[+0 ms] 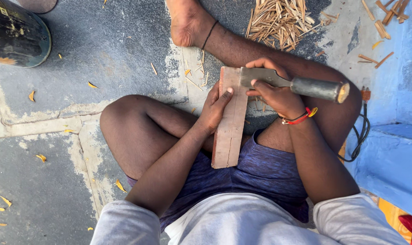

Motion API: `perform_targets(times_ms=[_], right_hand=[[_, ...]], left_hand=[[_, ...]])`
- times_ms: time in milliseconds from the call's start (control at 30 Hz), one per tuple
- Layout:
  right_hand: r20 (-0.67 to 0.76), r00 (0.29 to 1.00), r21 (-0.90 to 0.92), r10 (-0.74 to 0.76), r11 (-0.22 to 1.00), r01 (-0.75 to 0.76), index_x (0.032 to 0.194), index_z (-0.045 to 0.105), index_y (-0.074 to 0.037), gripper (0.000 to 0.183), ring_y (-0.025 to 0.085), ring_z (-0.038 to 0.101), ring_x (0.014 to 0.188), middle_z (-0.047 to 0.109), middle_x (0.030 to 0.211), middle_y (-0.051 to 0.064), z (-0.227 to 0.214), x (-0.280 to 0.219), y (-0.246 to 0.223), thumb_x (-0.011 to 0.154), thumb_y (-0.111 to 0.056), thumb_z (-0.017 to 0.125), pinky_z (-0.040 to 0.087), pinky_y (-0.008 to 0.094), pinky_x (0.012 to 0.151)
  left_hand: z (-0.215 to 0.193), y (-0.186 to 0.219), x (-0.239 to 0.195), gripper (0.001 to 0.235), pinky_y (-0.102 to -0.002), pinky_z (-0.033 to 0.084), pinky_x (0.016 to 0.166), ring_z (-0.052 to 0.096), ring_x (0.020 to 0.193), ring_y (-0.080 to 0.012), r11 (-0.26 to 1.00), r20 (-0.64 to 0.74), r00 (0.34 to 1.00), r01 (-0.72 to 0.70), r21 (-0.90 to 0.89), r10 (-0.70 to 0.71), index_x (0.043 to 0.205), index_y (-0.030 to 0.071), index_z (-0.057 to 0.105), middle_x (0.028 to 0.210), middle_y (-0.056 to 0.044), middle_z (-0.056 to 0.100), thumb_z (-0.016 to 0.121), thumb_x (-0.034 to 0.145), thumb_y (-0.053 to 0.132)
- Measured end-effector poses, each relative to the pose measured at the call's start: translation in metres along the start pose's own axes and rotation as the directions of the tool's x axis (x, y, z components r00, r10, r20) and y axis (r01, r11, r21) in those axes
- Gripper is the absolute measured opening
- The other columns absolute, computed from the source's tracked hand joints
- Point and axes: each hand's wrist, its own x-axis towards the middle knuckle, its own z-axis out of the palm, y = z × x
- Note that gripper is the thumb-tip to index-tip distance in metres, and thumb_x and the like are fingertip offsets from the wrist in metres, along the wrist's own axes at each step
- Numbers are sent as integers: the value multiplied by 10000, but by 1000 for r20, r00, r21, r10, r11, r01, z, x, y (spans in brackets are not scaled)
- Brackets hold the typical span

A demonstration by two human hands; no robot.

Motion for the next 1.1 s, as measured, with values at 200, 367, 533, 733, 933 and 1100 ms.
perform_targets(times_ms=[200,367,533,733,933,1100], right_hand=[[-43,997,40,59,998,-57,1300,589,-10,277,152,679,1063,643,1218,88,-2,0,-1,1037,-94,575,666,329,833],[-59,992,31,114,993,-112,1307,606,-32,286,141,686,1046,657,1182,89,-2,5,6,1041,-137,602,665,313,807],[73,986,63,150,986,-154,1376,531,-80,423,130,723,968,654,1194,63,6,18,33,969,-69,647,634,273,769],[95,989,-150,117,983,-102,1440,496,-114,584,134,670,904,620,1146,74,32,22,59,912,43,693,600,268,748],[124,959,-125,254,963,-239,1469,447,-163,576,147,734,912,618,1170,79,38,27,75,942,48,549,643,284,755],[112,958,-57,266,964,-261,1440,436,-155,614,155,719,930,583,1183,71,39,29,71,888,59,601,642,277,778]], left_hand=[[0,0,0,582,-391,498,1082,592,1250,-212,989,10,1000,-25,143,24,1475,16,426,1317,-172,608,527,1050,401],[0,0,1,527,-386,507,1055,609,1219,-215,986,-25,999,-41,163,46,1454,12,467,1294,-171,636,508,1065,365],[-3,-7,7,439,-374,608,784,703,918,-233,973,-260,937,224,-60,-232,1348,-3,537,1104,-171,699,524,1026,296],[-17,-13,8,413,-356,627,737,722,887,-213,924,-348,856,339,-177,-381,1321,32,532,1080,-145,710,494,1026,320],[-24,-35,19,562,-366,593,873,656,1107,-265,989,-424,905,46,143,19,1397,45,304,1271,-197,595,607,923,31],[-38,-2,9,644,-498,498,1006,573,1180,-492,479,-221,753,-140,866,619,1401,6,464,1291,-310,525,629,786,-92]])
